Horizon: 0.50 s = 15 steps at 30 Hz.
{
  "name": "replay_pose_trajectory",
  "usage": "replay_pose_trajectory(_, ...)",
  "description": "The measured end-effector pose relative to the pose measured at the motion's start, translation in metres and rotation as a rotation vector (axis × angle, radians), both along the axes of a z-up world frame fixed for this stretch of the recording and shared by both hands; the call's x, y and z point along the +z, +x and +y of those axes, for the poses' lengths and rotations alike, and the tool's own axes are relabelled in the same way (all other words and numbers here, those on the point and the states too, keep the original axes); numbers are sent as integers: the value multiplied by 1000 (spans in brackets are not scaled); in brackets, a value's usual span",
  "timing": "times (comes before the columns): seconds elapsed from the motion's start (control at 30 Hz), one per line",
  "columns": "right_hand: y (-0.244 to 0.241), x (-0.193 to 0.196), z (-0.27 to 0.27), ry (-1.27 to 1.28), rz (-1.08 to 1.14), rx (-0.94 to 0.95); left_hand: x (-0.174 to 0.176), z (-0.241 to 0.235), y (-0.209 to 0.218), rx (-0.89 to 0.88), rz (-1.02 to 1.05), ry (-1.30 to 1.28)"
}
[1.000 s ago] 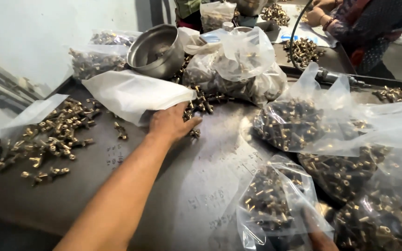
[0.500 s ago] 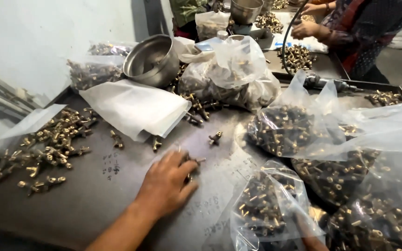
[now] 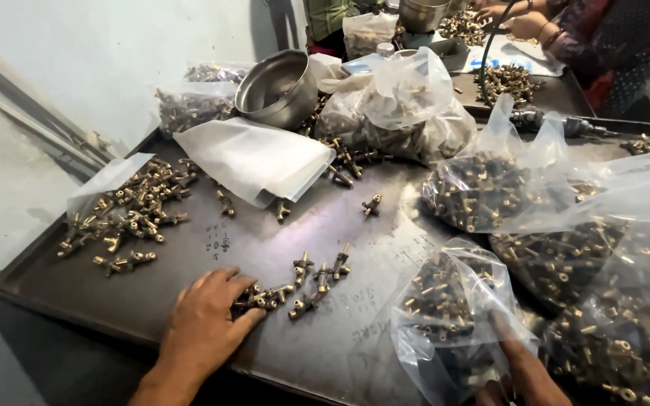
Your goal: The person sorts and packs small brass T-shaped fittings from a large pile on a metal table into clear plastic bags by hand.
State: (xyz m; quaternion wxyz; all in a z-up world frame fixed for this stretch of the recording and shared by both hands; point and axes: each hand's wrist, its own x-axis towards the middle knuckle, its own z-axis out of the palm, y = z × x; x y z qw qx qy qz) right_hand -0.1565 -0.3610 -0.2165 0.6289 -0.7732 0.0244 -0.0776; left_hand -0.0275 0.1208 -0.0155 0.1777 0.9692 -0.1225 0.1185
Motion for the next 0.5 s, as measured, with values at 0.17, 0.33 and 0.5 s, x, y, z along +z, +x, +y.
replay_pose_trajectory(0.17,-3,27,17,-168,44,-123,-5,-12,-1,-117,-183,10)
replay_pose_trajectory(0.33,-1,64,39,-333,94,-235,3,-22,-5,-125,-213,44)
replay_pose_trajectory(0.5,2,118,61,-335,42,-236,18,-32,-12,22,-100,-54)
